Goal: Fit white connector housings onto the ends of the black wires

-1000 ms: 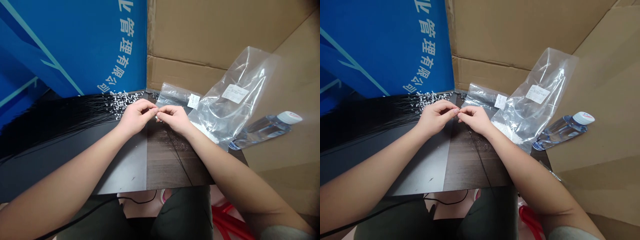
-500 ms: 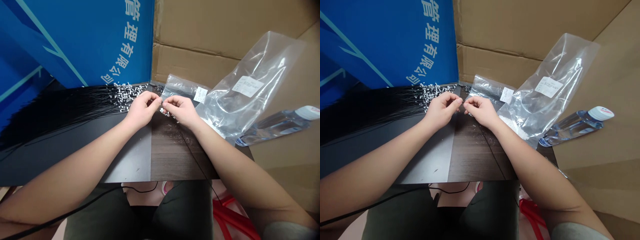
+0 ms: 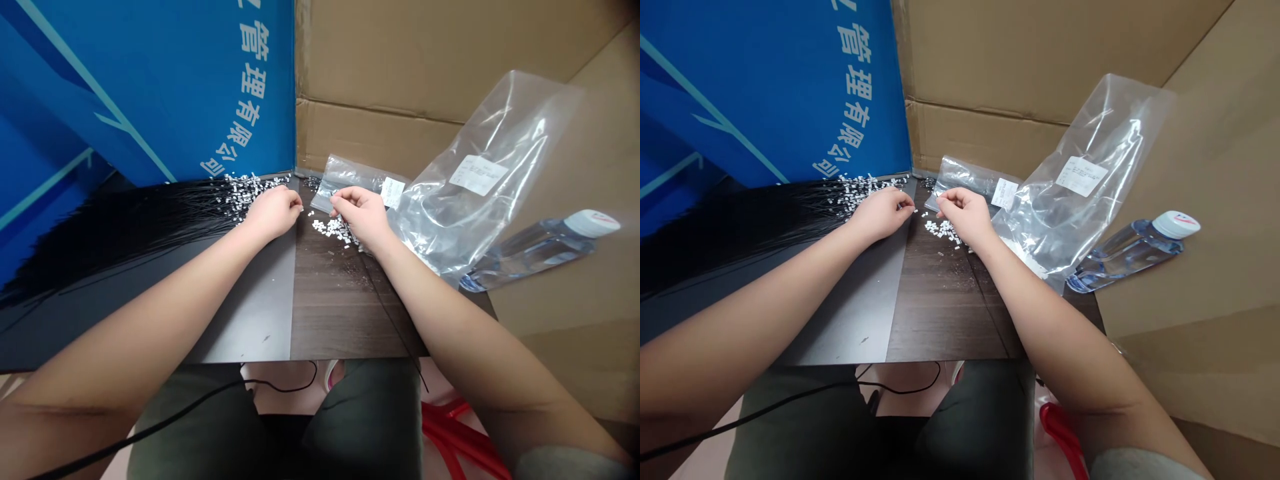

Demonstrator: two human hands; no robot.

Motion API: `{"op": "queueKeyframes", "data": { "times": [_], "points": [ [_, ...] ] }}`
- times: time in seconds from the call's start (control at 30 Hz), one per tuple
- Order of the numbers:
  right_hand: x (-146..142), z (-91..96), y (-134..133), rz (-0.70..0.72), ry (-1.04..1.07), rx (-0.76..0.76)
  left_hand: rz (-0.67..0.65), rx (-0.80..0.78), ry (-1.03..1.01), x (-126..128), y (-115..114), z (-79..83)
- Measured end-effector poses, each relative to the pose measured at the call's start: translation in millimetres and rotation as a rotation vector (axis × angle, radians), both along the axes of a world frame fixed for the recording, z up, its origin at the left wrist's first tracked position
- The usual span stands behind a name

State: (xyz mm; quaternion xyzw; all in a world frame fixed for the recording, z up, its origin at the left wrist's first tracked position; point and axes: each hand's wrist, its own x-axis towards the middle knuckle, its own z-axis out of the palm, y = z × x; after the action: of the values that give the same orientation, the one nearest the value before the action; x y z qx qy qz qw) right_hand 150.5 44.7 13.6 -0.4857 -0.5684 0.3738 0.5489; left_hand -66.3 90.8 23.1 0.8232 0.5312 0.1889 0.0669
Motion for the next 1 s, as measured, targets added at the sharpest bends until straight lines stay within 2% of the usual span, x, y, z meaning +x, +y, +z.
{"op": "queueKeyframes", "data": {
  "times": [0.2,0.37,0.57,1.0],
  "points": [
    [-1,-4.5,3,0.044,0.01,0.026,-0.015,0.006,0.039,15,9,-3.6],
    [-1,-3.7,4,0.054,0.028,0.039,-0.013,0.06,0.064,18,5,-13.7],
    [-1,-3.7,4,0.07,0.049,0.038,-0.048,0.074,0.114,21,2,-15.8],
    [-1,1.0,2,0.024,0.013,0.057,-0.072,0.131,0.144,27,1,-21.9]
  ]
}}
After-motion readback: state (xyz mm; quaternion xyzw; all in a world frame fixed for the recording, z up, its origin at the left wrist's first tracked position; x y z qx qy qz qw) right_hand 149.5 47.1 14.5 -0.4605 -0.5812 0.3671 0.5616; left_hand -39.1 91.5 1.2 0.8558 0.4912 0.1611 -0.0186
